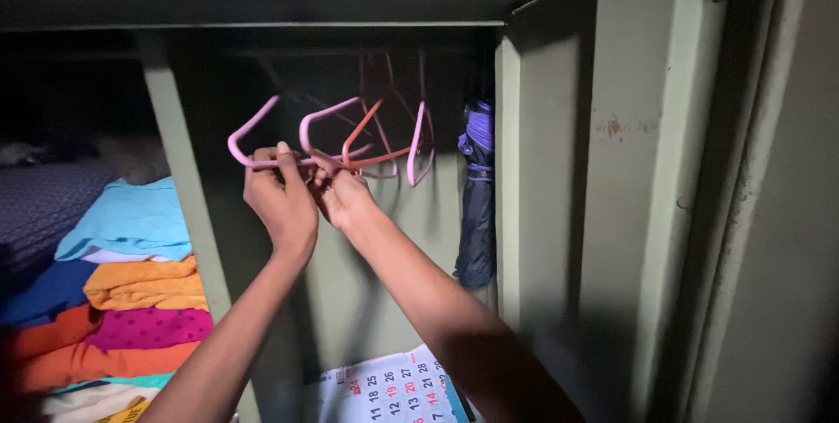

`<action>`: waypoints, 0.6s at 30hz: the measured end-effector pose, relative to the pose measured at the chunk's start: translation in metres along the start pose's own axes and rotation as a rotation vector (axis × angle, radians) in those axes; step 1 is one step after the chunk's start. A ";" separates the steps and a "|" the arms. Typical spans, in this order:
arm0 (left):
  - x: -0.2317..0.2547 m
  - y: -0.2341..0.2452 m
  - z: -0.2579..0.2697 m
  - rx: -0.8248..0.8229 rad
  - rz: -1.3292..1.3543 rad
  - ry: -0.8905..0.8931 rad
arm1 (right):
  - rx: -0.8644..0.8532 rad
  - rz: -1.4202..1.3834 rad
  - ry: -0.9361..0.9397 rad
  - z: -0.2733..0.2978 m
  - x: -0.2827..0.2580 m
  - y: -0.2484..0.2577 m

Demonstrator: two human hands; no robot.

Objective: The person organizes plastic hangers by removing them from a metal cabinet and stacking them on a green stool.

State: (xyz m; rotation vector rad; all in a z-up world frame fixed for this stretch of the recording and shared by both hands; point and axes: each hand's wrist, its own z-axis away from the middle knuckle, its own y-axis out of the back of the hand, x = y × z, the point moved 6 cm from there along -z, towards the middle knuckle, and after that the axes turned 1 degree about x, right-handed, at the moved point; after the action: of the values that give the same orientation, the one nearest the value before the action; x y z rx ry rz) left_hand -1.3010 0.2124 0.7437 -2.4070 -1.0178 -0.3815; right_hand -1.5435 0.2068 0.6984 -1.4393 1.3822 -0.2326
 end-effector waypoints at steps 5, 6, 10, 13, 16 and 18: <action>0.011 0.011 0.003 0.005 -0.016 -0.135 | -0.128 0.013 -0.036 0.032 0.009 -0.028; 0.009 0.014 0.004 0.004 -0.024 -0.108 | -0.163 -0.013 -0.079 0.036 0.016 -0.029; 0.003 0.034 0.012 -0.003 -0.027 -0.107 | -0.174 -0.085 -0.096 0.042 0.036 -0.018; -0.008 0.054 0.010 -0.010 0.027 -0.014 | -0.219 -0.009 0.021 0.036 0.046 -0.014; -0.001 0.061 -0.002 -0.091 -0.007 -0.152 | -0.175 -0.015 -0.006 0.020 0.052 -0.015; 0.002 0.062 -0.013 -0.144 -0.059 -0.204 | -0.221 -0.076 -0.066 0.011 0.060 -0.021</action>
State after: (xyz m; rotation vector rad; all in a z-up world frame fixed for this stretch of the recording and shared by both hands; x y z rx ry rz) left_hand -1.2555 0.1699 0.7349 -2.5904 -1.1890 -0.2405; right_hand -1.5044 0.1594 0.6793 -1.6685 1.3324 -0.0811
